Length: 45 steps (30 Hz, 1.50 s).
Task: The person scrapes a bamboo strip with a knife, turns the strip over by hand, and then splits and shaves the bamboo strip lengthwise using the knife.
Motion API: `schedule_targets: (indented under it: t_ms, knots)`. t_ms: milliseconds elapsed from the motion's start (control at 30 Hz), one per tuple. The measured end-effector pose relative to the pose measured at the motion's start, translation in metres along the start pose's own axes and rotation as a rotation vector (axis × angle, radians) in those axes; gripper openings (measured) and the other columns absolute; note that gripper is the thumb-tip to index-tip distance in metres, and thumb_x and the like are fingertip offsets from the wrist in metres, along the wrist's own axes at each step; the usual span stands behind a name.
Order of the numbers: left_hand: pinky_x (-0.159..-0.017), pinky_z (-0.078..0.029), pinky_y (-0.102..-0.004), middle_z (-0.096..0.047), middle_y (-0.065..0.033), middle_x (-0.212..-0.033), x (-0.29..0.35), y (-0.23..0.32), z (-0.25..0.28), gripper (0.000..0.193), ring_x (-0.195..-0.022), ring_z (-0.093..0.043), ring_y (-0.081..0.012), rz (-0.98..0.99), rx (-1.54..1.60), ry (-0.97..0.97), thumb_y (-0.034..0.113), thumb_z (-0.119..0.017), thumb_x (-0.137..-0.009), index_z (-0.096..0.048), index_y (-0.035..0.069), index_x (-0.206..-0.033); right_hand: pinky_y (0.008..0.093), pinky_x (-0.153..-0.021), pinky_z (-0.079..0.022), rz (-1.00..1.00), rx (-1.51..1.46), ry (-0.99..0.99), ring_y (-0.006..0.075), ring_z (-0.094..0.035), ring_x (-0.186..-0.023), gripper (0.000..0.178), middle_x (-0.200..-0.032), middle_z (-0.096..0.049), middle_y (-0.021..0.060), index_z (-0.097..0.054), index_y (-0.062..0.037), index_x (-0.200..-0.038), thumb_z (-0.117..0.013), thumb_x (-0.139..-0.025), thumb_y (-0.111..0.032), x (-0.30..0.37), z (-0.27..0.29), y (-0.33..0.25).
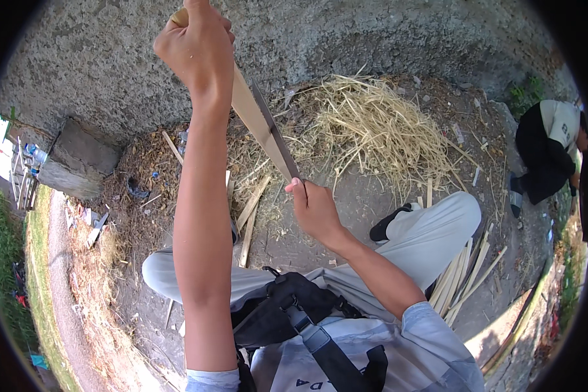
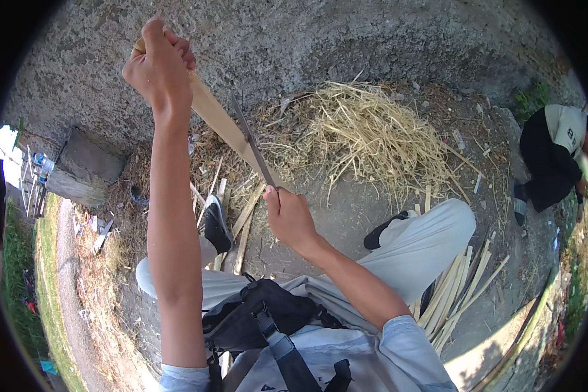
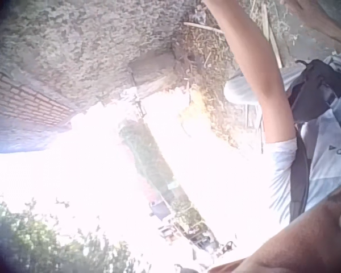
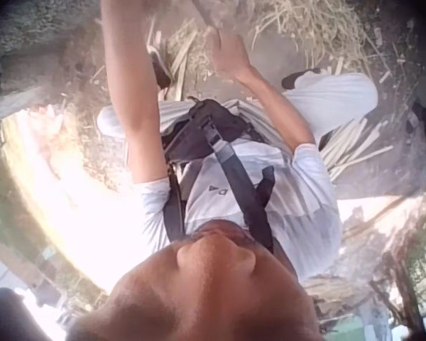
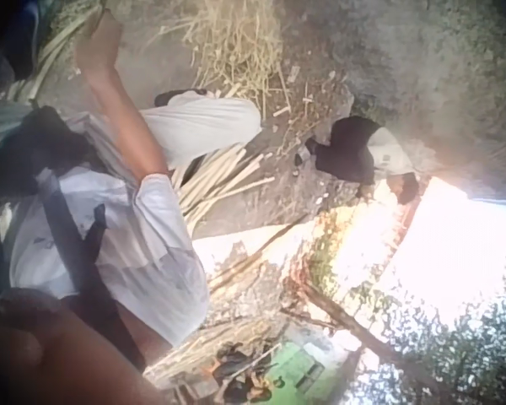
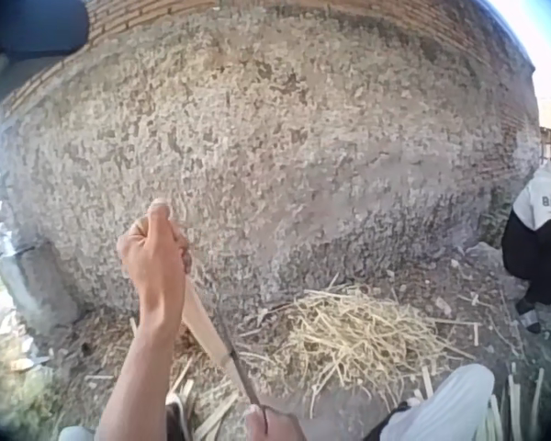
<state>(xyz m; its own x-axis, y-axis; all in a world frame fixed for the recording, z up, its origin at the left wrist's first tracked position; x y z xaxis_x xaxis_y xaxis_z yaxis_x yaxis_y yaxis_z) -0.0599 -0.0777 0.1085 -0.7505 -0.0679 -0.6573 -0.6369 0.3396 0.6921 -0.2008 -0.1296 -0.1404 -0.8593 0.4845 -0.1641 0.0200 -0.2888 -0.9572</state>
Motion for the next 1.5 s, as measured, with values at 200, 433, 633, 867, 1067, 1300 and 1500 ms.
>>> schedule_targets:
  t_ms: [200, 433, 633, 867, 1067, 1300, 1500]
  knots:
    - [-0.042, -0.037, -0.0265, -0.046, -0.0045, -0.051, 0.009, 0.003, 0.000, 0.033, -0.044, -0.044, -0.0102, 0.003, 0.020, 0.018, 0.026, -0.058, -0.087, -0.048, 0.004, -0.063, 0.0422, -0.047, -0.035, -0.018, 0.038, -0.062, 0.0257, -0.048, -0.042, 0.042, -0.049, -0.048, 0.0154, -0.059, 0.0053, -0.078, -0.045, -0.100, -0.027, -0.027, 0.020, -0.059]
    - [-0.041, -0.036, -0.0248, -0.046, -0.0033, -0.049, 0.020, 0.015, -0.012, 0.038, -0.043, -0.045, -0.0095, -0.070, 0.018, -0.006, 0.028, -0.060, -0.088, -0.050, 0.005, -0.059, 0.0417, -0.047, -0.038, 0.033, 0.014, 0.031, 0.0308, -0.053, -0.044, 0.037, -0.053, -0.054, 0.0175, -0.062, 0.0046, -0.082, -0.044, -0.099, -0.023, -0.018, -0.005, -0.010]
    - [-0.040, -0.035, -0.0238, -0.046, -0.0022, -0.049, 0.007, 0.003, -0.006, 0.039, -0.042, -0.045, -0.0085, -0.102, 0.009, -0.004, 0.028, -0.059, -0.089, -0.050, 0.006, -0.058, 0.0427, -0.054, -0.042, -0.048, 0.144, -0.049, 0.0328, -0.059, -0.052, 0.040, -0.056, -0.056, 0.0188, -0.064, 0.0039, -0.081, -0.043, -0.099, -0.024, -0.025, 0.005, -0.003]
    - [-0.039, -0.031, -0.0239, -0.048, 0.0002, -0.044, 0.015, -0.001, -0.011, 0.047, -0.039, -0.043, -0.0058, -0.036, 0.027, -0.038, 0.029, -0.058, -0.091, -0.049, 0.007, -0.050, 0.0341, -0.048, -0.038, 0.008, -0.078, -0.025, 0.0158, -0.050, -0.046, 0.041, -0.053, -0.050, 0.0073, -0.065, 0.0034, -0.090, -0.041, -0.101, -0.027, -0.038, 0.027, -0.069]
    - [-0.039, -0.031, -0.0229, -0.041, 0.0007, -0.047, 0.025, 0.014, -0.023, 0.041, -0.040, -0.039, -0.0069, 0.021, 0.116, -0.182, 0.027, -0.058, -0.091, -0.048, 0.007, -0.057, 0.0366, -0.048, -0.042, 0.029, 0.084, 0.117, 0.0223, -0.056, -0.046, 0.042, -0.055, -0.057, 0.0102, -0.065, 0.0053, -0.090, -0.040, -0.101, -0.026, -0.016, -0.011, 0.019]
    - [-0.039, -0.030, -0.0235, -0.039, 0.0008, -0.046, 0.021, 0.005, -0.017, 0.042, -0.040, -0.039, -0.0076, 0.082, 0.173, -0.221, 0.032, -0.060, -0.090, -0.047, 0.009, -0.057, 0.0396, -0.046, -0.048, -0.652, 0.060, -0.142, 0.0255, -0.058, -0.044, 0.045, -0.055, -0.057, 0.0131, -0.062, 0.0046, -0.078, -0.044, -0.097, -0.032, 0.015, -0.010, 0.140]
    - [-0.040, -0.030, -0.0237, -0.040, -0.0001, -0.048, 0.025, 0.002, -0.021, 0.041, -0.041, -0.037, -0.0076, 0.091, 0.215, -0.293, 0.033, -0.061, -0.089, -0.047, 0.008, -0.059, 0.0289, -0.042, -0.036, -0.317, -0.289, -0.038, 0.0098, -0.045, -0.043, 0.046, -0.053, -0.046, 0.0011, -0.064, 0.0024, -0.092, -0.037, -0.102, -0.034, -0.021, 0.003, 0.019]
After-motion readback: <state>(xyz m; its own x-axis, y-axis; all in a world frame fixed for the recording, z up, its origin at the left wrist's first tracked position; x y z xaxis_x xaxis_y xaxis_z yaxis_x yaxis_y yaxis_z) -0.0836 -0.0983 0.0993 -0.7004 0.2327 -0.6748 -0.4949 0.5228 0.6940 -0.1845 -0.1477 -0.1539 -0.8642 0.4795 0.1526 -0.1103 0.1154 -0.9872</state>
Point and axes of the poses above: each hand's wrist, its own x-axis away from the middle knuckle, its own z-axis out of the back of the hand, y = z × x, the point moved 4 cm from there along -x, towards the middle knuckle
